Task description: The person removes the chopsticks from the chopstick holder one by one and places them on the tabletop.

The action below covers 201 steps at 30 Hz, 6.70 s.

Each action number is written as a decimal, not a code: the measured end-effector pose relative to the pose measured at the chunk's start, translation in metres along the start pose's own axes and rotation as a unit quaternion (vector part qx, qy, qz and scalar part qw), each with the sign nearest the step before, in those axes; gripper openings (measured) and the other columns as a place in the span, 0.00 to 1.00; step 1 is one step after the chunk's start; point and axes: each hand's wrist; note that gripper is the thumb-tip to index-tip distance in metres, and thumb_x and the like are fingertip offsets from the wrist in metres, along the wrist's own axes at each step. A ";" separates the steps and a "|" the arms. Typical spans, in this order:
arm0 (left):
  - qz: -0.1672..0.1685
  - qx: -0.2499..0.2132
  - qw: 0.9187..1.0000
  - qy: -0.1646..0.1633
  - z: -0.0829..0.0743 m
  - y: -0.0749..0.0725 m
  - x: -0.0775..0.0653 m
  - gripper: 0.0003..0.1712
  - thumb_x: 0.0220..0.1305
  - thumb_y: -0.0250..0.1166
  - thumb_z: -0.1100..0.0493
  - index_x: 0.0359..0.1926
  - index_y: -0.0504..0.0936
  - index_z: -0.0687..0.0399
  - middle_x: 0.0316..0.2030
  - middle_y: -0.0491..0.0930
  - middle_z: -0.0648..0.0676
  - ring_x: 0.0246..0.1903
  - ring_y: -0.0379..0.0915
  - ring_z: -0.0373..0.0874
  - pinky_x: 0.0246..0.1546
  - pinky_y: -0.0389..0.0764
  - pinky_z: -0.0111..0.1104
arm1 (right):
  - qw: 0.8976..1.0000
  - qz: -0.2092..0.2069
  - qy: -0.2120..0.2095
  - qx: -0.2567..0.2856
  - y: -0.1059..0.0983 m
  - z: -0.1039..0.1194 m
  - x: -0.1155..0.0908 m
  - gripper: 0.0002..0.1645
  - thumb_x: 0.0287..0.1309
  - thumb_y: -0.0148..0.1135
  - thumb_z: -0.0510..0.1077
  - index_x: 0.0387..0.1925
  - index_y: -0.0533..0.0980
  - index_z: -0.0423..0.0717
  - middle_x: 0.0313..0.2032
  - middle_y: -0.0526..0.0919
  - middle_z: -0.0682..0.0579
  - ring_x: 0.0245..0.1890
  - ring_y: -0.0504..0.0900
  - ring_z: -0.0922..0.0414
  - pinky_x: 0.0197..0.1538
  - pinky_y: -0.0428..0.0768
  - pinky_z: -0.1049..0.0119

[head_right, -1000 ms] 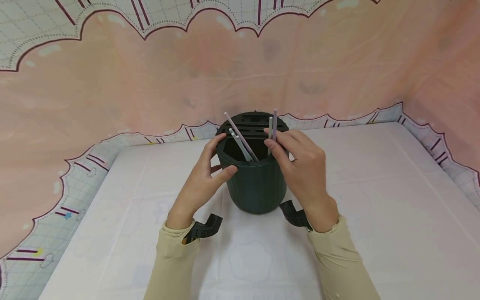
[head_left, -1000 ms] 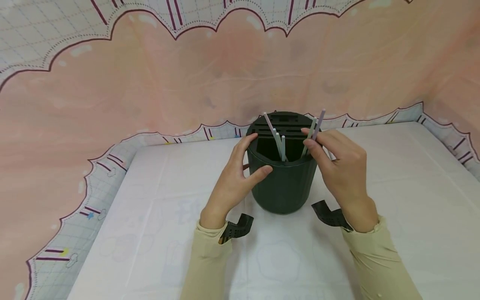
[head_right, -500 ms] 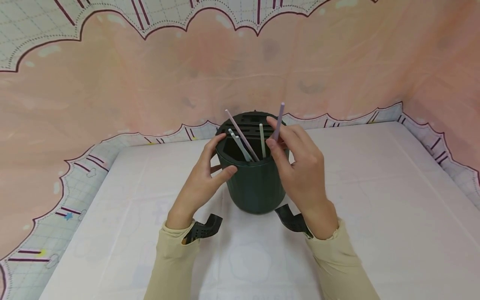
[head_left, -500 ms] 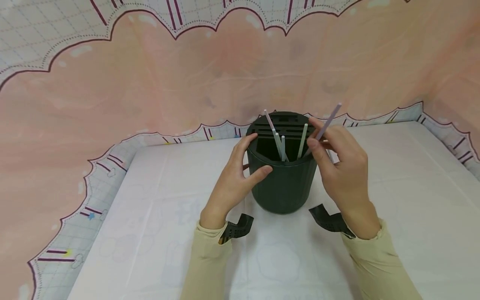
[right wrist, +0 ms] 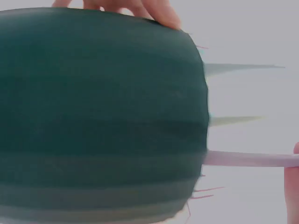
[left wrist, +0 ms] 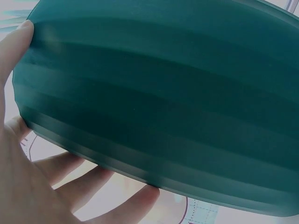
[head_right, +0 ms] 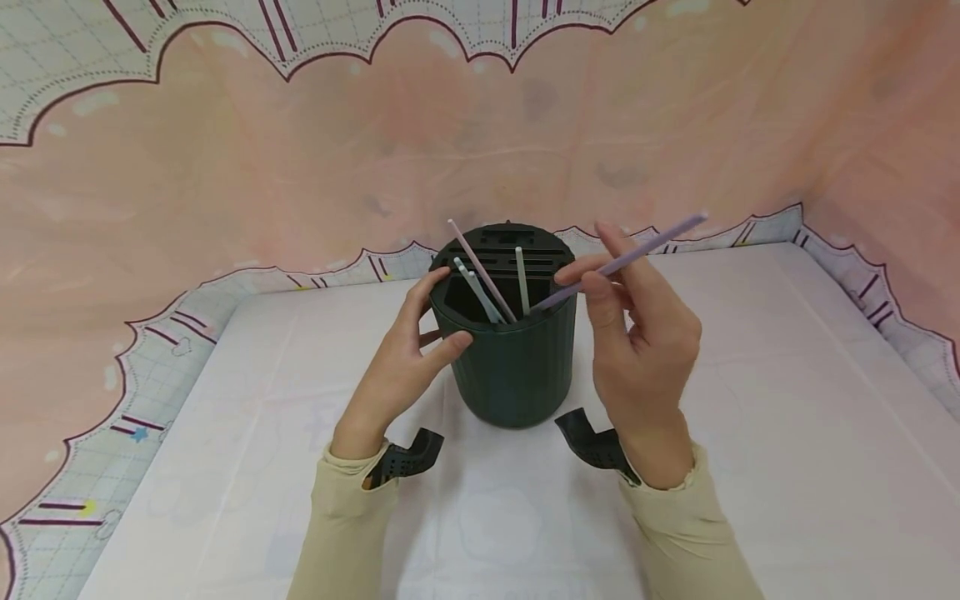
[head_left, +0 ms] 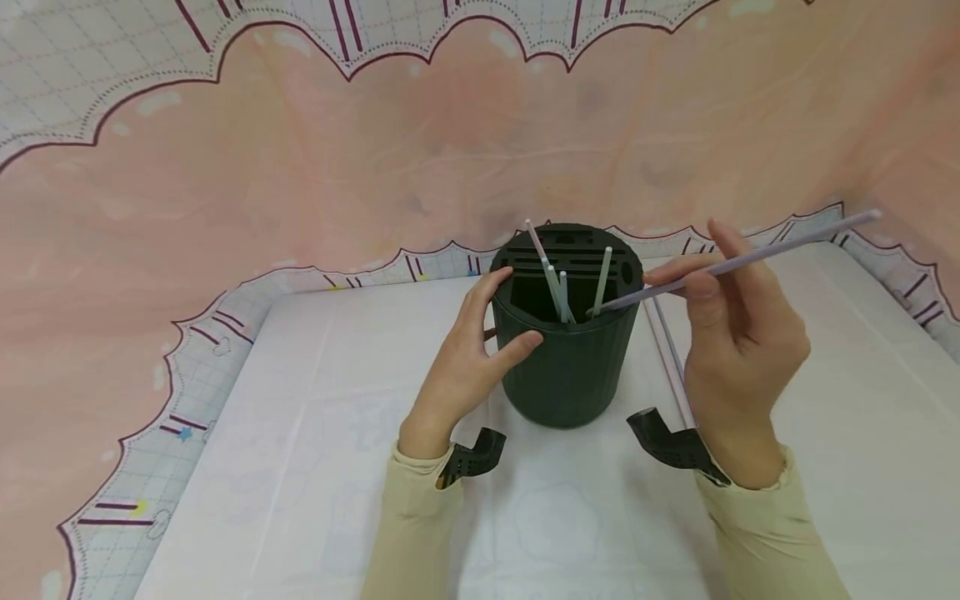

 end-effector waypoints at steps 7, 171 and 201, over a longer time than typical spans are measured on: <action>-0.005 0.000 1.000 0.003 0.010 0.003 0.004 0.41 0.55 0.59 0.40 0.66 0.49 0.33 0.66 0.45 0.39 0.63 0.44 0.34 0.55 0.66 0.41 | 0.986 -0.112 0.028 0.117 -0.019 -0.005 0.014 0.26 0.46 0.66 0.38 0.47 0.70 0.28 0.21 0.76 0.31 0.22 0.79 0.43 0.32 0.81 0.57; -0.011 -0.012 1.000 0.008 -0.003 0.002 0.003 0.40 0.57 0.59 0.43 0.67 0.50 0.40 0.66 0.47 0.43 0.63 0.46 0.34 0.54 0.67 0.42 | 0.935 0.315 -0.086 -0.141 -0.015 -0.074 -0.011 0.22 0.62 0.47 0.51 0.34 0.80 0.38 0.32 0.82 0.49 0.38 0.74 0.53 0.51 0.67 0.59; -0.011 -0.007 1.000 -0.003 -0.002 0.002 0.001 0.40 0.57 0.60 0.45 0.67 0.50 0.40 0.66 0.48 0.42 0.63 0.46 0.35 0.54 0.67 0.42 | 0.909 0.398 -0.033 -0.121 -0.020 -0.065 -0.006 0.11 0.56 0.51 0.41 0.36 0.80 0.46 0.36 0.81 0.56 0.43 0.70 0.55 0.56 0.59 0.55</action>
Point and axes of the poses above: each hand's wrist, its own x-axis towards the middle knuckle, its own y-axis out of the palm, z = x × y
